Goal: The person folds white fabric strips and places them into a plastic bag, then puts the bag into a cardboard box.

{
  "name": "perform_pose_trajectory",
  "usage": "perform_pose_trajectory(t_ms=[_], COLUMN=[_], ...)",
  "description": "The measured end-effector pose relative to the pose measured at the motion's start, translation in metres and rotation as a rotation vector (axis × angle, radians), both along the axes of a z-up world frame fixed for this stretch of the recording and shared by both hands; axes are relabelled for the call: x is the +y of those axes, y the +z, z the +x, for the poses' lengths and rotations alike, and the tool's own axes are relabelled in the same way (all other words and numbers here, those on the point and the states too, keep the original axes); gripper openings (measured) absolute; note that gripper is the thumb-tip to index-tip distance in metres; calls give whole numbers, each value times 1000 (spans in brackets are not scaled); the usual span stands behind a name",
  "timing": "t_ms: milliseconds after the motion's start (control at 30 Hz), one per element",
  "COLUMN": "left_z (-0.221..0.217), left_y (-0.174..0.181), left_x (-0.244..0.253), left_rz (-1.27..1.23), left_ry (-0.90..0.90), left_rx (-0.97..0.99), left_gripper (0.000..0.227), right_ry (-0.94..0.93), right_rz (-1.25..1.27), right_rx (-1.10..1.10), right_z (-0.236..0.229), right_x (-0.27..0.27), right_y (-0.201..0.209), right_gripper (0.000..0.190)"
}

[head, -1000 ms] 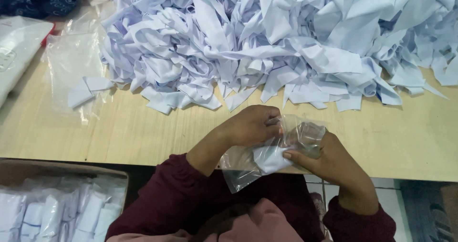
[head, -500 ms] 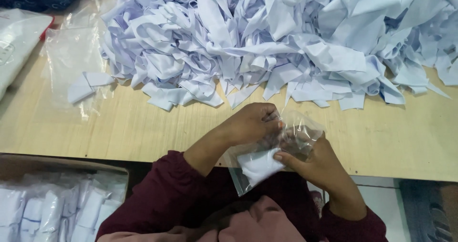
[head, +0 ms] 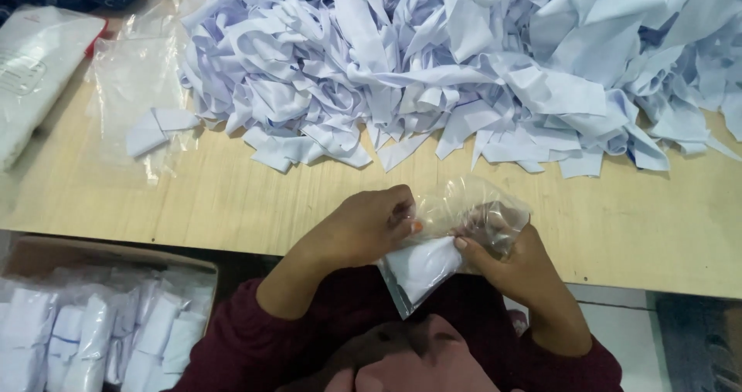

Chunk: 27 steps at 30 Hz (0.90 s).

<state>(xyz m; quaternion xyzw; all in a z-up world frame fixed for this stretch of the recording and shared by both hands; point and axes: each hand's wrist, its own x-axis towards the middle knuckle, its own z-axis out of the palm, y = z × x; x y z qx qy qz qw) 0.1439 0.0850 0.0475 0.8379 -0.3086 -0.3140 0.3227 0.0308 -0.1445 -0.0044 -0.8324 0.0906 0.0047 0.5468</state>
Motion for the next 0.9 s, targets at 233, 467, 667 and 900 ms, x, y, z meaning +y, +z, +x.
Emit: perform_pose_trajectory(t_ms=[233,467,667,900], left_z=[-10,7,51,82], left_y=[1,1,1,6], left_x=[-9,19,65,105], left_rz=[-15,-243,40,582], left_ry=[111,-12,-26,52], left_rx=[273,222,18,-338], left_gripper=[46,49,47,35], right_ry=[-73,-121,-245,-71], right_rz=[16,109,496,599], right_rx=[78,-52,-135,-99], right_z=[-9,-6,16,35], right_x=[0,2,11,68], right_y=[22,50,21,10], right_gripper=[22,39,48,62])
